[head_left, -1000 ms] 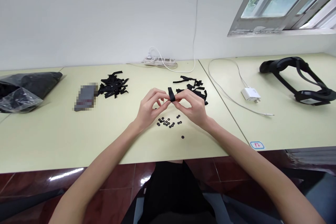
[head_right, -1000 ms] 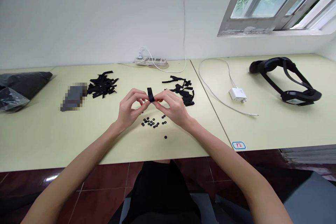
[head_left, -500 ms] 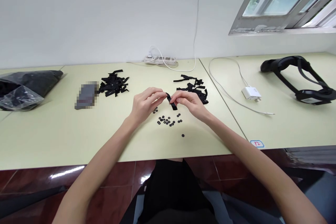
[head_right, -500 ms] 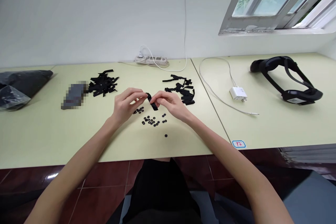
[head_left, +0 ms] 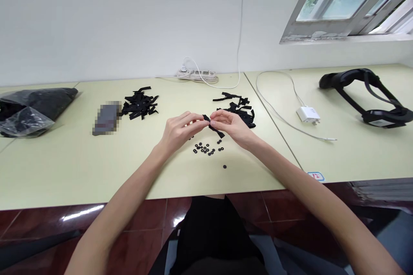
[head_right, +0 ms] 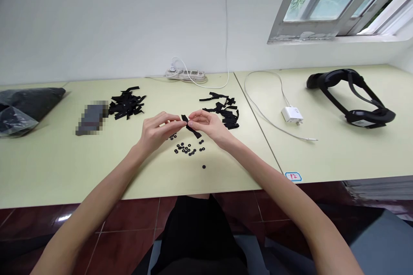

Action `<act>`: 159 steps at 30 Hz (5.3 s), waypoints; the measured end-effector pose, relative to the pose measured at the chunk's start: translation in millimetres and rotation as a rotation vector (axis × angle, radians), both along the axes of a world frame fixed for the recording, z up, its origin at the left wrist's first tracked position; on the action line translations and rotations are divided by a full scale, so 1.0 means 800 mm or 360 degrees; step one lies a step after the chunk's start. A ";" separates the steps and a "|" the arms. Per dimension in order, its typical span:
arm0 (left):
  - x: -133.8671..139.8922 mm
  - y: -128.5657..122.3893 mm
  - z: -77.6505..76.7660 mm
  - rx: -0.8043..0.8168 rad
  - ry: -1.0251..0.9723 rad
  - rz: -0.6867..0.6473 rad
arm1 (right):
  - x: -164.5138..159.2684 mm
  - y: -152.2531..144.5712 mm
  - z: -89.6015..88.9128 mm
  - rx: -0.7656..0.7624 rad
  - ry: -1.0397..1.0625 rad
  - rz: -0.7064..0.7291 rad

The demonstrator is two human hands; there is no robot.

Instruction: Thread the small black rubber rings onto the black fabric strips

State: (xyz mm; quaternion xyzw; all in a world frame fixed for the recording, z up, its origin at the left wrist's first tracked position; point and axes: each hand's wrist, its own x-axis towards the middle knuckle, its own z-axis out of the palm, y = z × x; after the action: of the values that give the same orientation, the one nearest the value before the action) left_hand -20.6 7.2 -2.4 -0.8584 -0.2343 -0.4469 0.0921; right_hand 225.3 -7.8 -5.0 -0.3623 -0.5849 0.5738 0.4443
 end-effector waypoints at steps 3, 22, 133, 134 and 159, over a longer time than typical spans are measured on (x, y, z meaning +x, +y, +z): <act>0.008 -0.004 0.001 -0.0378 -0.0135 -0.0062 | 0.001 0.002 -0.001 0.0014 -0.0004 -0.0085; 0.026 -0.011 -0.003 -0.1547 -0.0806 -0.0218 | 0.003 0.002 -0.003 0.0642 -0.0402 -0.0213; 0.032 -0.015 0.002 -0.2423 -0.1260 -0.0275 | -0.007 -0.010 0.002 0.0933 -0.0408 -0.0323; 0.032 -0.016 0.002 -0.2413 -0.1225 -0.0277 | -0.006 -0.010 0.003 0.0862 -0.0386 -0.0313; 0.034 -0.018 0.006 -0.1952 -0.1012 -0.0200 | -0.003 -0.005 0.008 0.0239 -0.0083 -0.0131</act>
State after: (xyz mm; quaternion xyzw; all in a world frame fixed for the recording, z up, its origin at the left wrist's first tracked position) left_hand 6.7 -7.5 2.4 -0.5947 -0.4101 -0.4681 -0.5089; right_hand 223.3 -12.1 1.4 -0.3666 -0.6223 0.4999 0.4780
